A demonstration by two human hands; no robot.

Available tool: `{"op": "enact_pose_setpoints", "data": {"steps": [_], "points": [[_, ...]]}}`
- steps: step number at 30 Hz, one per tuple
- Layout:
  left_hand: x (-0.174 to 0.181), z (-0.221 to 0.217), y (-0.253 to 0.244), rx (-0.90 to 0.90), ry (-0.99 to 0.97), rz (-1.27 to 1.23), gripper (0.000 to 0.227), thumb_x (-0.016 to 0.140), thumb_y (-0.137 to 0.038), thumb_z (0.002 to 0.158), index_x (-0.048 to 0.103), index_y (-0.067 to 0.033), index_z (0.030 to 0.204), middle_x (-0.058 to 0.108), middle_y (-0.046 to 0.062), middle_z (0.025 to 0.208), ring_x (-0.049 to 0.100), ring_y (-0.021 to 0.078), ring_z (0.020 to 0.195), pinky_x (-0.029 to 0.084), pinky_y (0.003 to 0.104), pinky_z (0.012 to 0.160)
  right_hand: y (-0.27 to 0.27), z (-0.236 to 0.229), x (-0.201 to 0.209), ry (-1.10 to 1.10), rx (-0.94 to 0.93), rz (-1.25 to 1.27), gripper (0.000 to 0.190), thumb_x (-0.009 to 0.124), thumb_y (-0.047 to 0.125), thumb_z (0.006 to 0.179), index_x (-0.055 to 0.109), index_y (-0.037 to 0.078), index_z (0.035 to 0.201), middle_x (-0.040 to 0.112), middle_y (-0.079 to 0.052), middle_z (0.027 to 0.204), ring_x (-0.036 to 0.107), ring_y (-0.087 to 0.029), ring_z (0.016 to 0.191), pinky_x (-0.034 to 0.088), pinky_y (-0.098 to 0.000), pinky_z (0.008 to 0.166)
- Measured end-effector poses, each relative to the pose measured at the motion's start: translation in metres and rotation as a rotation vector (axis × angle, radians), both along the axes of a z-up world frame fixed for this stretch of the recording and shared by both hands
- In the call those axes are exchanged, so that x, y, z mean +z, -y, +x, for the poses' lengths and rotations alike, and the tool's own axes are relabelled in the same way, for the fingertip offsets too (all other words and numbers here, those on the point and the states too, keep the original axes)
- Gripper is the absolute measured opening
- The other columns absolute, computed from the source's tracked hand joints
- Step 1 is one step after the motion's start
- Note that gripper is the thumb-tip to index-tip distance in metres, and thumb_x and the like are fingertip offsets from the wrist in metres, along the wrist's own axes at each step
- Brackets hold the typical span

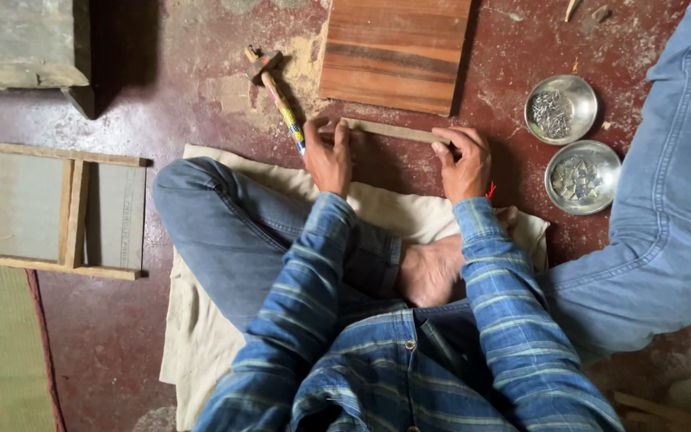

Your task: The person sits on the floor and uses a hammer to drive nails into wooden strips attached to a rectangular wooden board. They repeatedly pick up nails from metal bowls, position them, and hammer them into the wood to secure the frame pieces.

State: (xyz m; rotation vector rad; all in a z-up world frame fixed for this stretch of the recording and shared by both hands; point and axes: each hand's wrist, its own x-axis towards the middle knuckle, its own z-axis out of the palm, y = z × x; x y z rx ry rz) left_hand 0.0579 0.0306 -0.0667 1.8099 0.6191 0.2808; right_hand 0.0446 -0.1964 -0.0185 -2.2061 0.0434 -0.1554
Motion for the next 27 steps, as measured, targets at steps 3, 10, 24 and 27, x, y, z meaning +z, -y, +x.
{"op": "enact_pose_setpoints", "data": {"steps": [3, 10, 24, 27], "points": [[0.006, 0.012, -0.006, -0.084, -0.018, 0.006, 0.026, 0.074, -0.019, 0.091, 0.065, -0.0040, 0.109, 0.075, 0.014, 0.091, 0.073, 0.0224, 0.076, 0.060, 0.038, 0.069, 0.000, 0.011, 0.001, 0.122, 0.054, -0.053, 0.021, 0.080, 0.009, 0.090, 0.078, 0.007, 0.111, 0.071, -0.012, 0.111, 0.067, -0.030, 0.105, 0.054, -0.0391, 0.091], [0.006, 0.019, -0.007, -0.085, 0.021, -0.003, 0.018, 0.072, -0.013, 0.094, 0.066, -0.0044, 0.108, 0.073, 0.014, 0.096, 0.070, 0.0215, 0.082, 0.059, 0.038, 0.073, 0.022, 0.018, -0.004, 0.057, 0.039, 0.027, 0.030, 0.081, 0.008, 0.086, 0.074, 0.005, 0.115, 0.073, -0.012, 0.108, 0.069, -0.024, 0.097, 0.056, -0.0346, 0.084], [0.061, -0.021, -0.019, -0.151, 0.126, 0.117, 0.016, 0.066, -0.010, 0.097, 0.064, -0.0020, 0.110, 0.067, 0.010, 0.088, 0.064, 0.0180, 0.078, 0.055, 0.033, 0.073, 0.243, -0.009, 0.012, -0.528, -0.294, -0.115, 0.015, 0.085, 0.012, 0.088, 0.077, 0.003, 0.097, 0.079, -0.014, 0.091, 0.073, -0.023, 0.075, 0.058, -0.0342, 0.066], [0.057, -0.022, -0.006, -0.254, 0.117, 0.046, 0.016, 0.065, -0.009, 0.096, 0.064, -0.0023, 0.110, 0.067, 0.008, 0.087, 0.064, 0.0159, 0.078, 0.054, 0.031, 0.072, 0.234, -0.023, -0.012, -0.434, -0.234, -0.426, 0.040, 0.100, 0.020, 0.065, 0.075, 0.004, 0.092, 0.076, -0.014, 0.085, 0.071, -0.026, 0.074, 0.055, -0.0371, 0.071]]}}
